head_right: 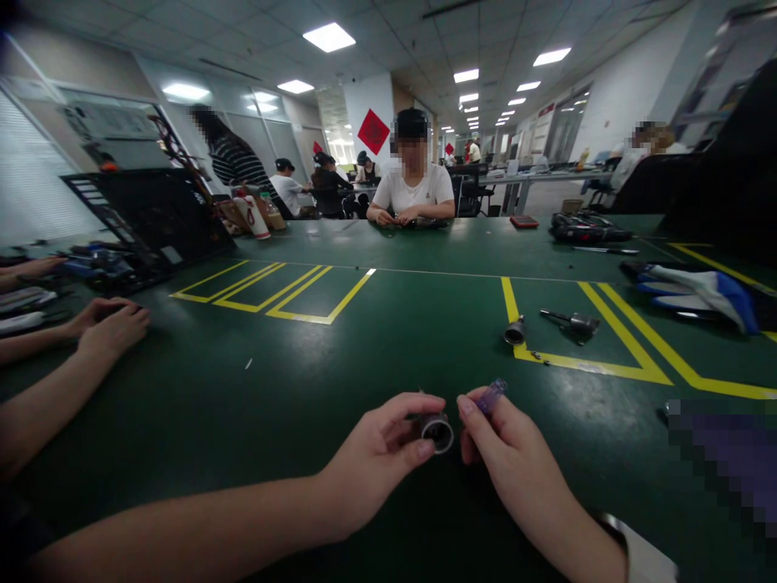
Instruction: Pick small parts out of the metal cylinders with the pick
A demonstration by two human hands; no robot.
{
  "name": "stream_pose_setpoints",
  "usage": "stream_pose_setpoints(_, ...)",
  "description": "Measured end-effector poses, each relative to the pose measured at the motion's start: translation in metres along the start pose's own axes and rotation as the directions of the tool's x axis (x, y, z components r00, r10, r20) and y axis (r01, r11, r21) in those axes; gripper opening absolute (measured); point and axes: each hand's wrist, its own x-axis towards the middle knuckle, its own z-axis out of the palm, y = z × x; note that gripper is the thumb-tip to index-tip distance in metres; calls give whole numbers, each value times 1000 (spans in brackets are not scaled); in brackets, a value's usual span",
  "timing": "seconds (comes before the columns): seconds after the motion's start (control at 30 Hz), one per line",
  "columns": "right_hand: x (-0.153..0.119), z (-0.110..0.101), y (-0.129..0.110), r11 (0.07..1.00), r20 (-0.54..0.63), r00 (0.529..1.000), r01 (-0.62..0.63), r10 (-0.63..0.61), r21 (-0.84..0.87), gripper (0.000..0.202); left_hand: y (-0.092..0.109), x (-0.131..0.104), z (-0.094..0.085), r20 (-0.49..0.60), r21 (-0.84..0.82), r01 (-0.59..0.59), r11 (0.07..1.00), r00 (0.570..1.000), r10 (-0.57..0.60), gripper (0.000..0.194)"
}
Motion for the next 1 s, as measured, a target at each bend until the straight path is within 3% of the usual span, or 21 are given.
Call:
stream_pose_setpoints(0.13, 2, -2, 6, 1000, -41, 999, -8, 9, 16, 34, -13, 0, 1, 4, 75, -119, 990, 993, 119, 36)
stream_pose_setpoints(0.3, -1, -5, 15, 996, -160, 987, 36, -23, 79, 33, -5, -1, -1, -5, 96, -89, 991, 996, 90, 33)
stream_pose_setpoints(0.43, -7, -6, 6, 995, -126, 987, 103, -103, -2, 34, 16, -4, -6, -68, -43, -16, 999, 998, 13, 34)
stream_pose_setpoints(0.6, -9, -2, -2, 984, -59, 986, 148, -154, -94, 35, 33, -8, -17, -159, -187, -17, 982, 987, -13, 32)
stream_pose_setpoints(1.0, -13, 0, 4, 941, 84, 963, 268, -256, -205, 31, 35, -7, -26, -205, -221, 22, 975, 976, -69, 39)
